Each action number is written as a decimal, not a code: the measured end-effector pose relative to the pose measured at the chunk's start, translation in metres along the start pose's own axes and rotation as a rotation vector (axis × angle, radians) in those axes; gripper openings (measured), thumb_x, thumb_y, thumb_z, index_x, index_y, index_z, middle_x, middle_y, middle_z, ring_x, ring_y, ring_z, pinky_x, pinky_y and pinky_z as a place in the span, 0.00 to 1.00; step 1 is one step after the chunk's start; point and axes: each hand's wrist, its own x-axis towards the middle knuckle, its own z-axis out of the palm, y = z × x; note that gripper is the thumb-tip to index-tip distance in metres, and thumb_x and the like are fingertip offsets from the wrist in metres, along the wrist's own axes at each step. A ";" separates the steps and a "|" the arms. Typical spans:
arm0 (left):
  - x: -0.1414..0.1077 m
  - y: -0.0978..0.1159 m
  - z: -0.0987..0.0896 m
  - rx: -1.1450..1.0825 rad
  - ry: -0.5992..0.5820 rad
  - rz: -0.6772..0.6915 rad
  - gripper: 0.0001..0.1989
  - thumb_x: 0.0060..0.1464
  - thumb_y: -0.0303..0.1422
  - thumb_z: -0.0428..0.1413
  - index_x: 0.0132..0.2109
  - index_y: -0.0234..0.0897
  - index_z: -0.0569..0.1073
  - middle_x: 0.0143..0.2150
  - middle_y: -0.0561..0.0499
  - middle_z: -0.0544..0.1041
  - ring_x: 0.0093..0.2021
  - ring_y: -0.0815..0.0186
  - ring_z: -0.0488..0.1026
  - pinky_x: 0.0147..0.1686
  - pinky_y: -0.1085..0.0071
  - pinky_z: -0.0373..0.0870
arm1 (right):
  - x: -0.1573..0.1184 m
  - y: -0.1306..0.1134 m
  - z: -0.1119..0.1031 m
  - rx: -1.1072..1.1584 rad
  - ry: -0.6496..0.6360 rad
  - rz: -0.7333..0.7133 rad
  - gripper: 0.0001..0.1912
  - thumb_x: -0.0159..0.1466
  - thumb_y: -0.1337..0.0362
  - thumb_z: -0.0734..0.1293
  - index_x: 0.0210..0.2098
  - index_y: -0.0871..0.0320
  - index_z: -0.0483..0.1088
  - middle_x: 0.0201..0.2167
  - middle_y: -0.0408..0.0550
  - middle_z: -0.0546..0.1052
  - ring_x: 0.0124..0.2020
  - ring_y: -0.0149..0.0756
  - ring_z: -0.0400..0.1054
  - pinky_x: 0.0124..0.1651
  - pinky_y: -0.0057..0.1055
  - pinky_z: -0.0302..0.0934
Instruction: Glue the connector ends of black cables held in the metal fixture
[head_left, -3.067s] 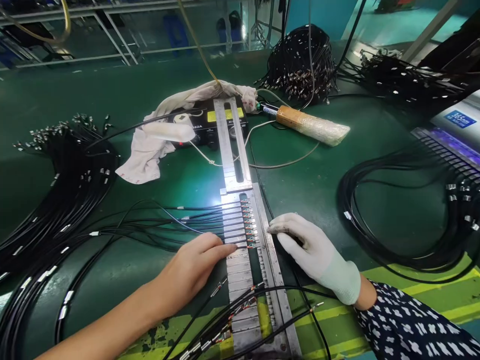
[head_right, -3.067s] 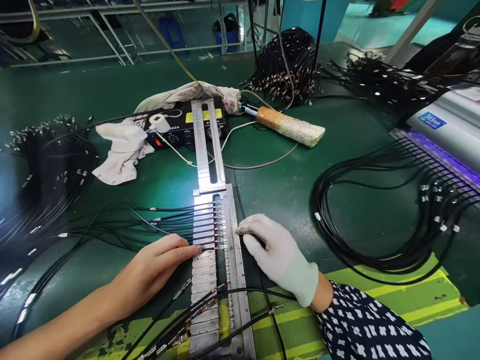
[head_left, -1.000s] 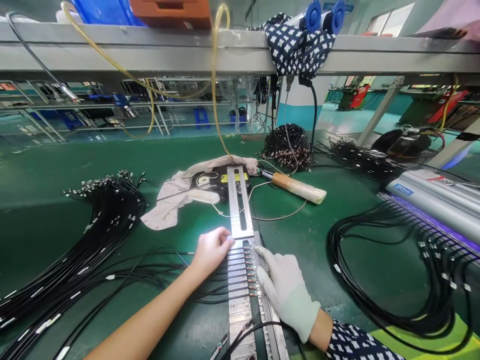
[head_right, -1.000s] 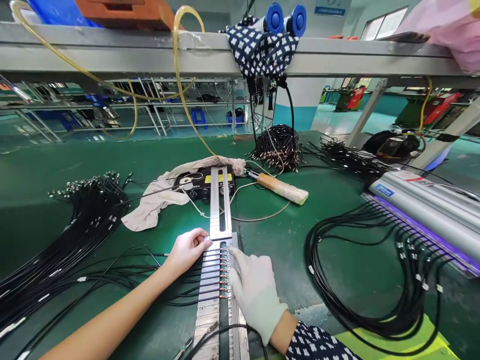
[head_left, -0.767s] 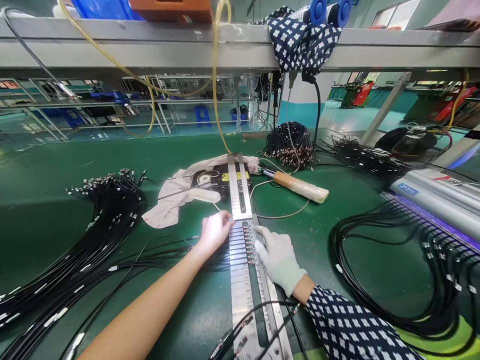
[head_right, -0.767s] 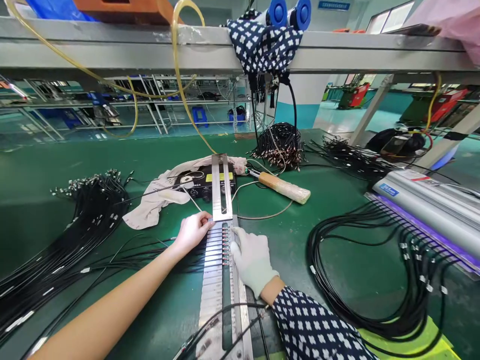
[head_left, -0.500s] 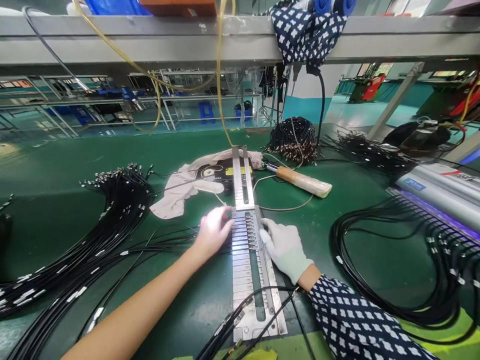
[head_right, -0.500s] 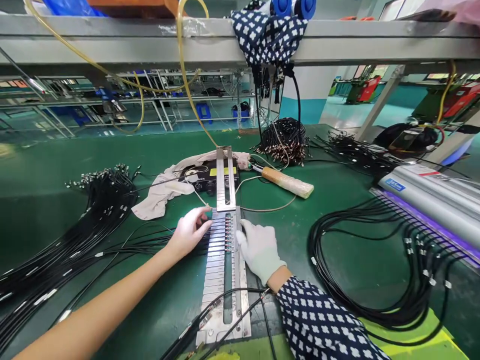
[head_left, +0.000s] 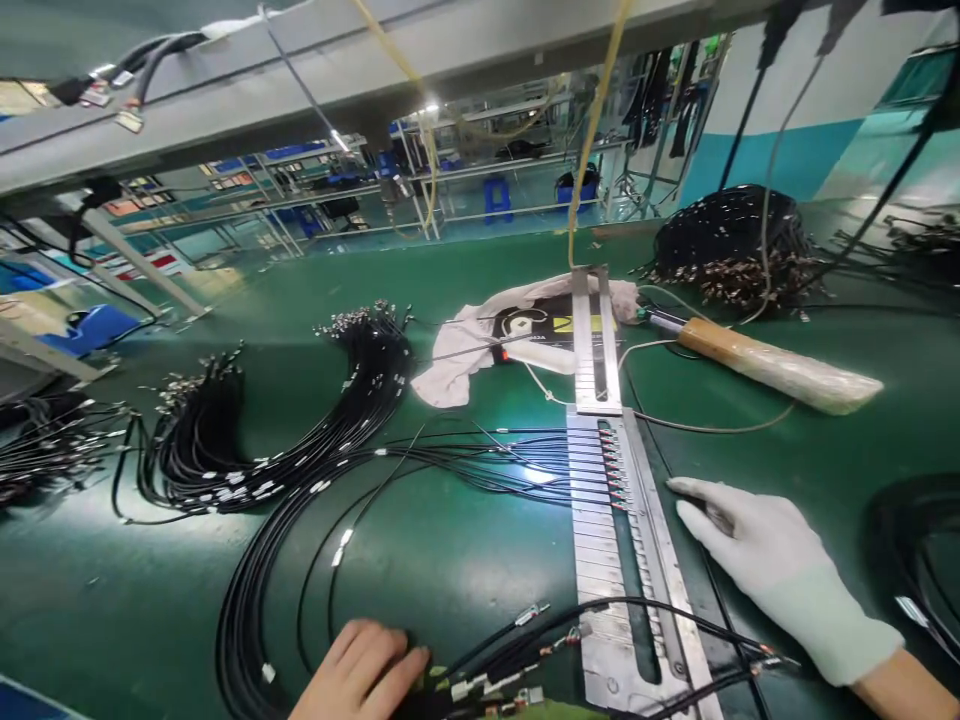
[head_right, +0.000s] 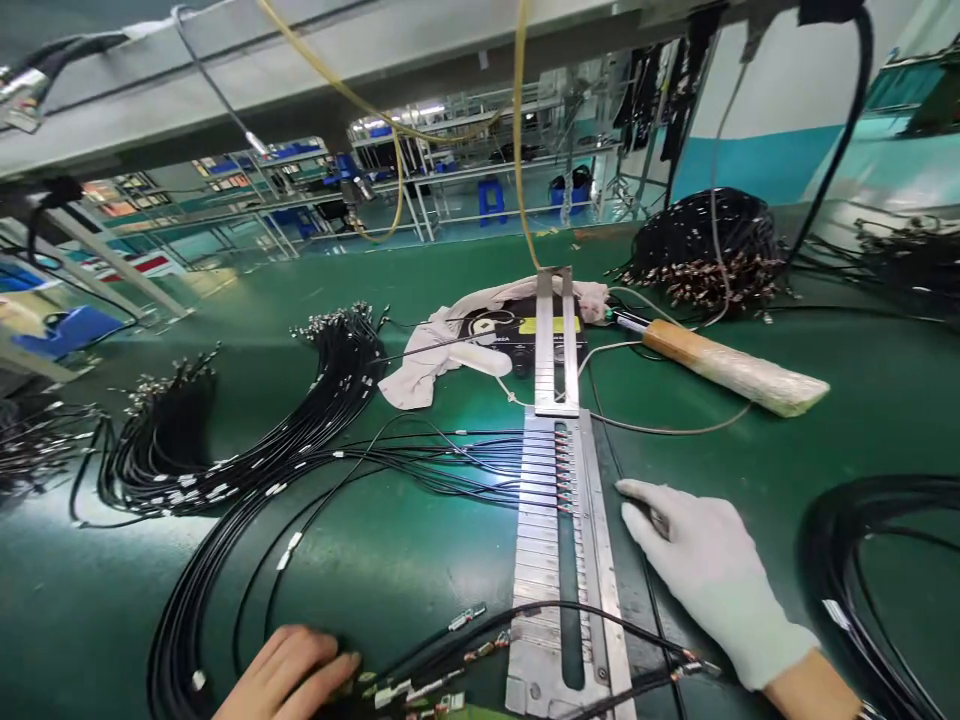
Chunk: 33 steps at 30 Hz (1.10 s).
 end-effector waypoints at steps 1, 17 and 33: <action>0.012 -0.011 -0.004 -0.034 -0.066 0.009 0.27 0.56 0.53 0.55 0.55 0.40 0.70 0.40 0.46 0.76 0.38 0.60 0.72 0.42 0.64 0.70 | 0.000 0.002 0.001 -0.002 0.002 0.001 0.22 0.64 0.47 0.58 0.47 0.48 0.76 0.30 0.44 0.80 0.33 0.43 0.74 0.37 0.39 0.64; 0.086 -0.196 -0.047 0.224 -0.103 -0.988 0.43 0.47 0.61 0.51 0.56 0.28 0.67 0.48 0.30 0.73 0.49 0.35 0.70 0.44 0.40 0.67 | 0.006 0.019 0.011 -0.033 -0.012 0.068 0.23 0.61 0.45 0.59 0.44 0.45 0.78 0.38 0.43 0.82 0.37 0.49 0.77 0.39 0.45 0.70; 0.010 -0.263 -0.077 0.317 -0.307 -0.846 0.33 0.59 0.53 0.40 0.57 0.30 0.65 0.53 0.42 0.75 0.50 0.47 0.75 0.51 0.56 0.69 | 0.000 0.026 0.012 0.004 0.012 0.004 0.20 0.63 0.46 0.60 0.43 0.47 0.78 0.42 0.42 0.81 0.44 0.50 0.76 0.46 0.47 0.70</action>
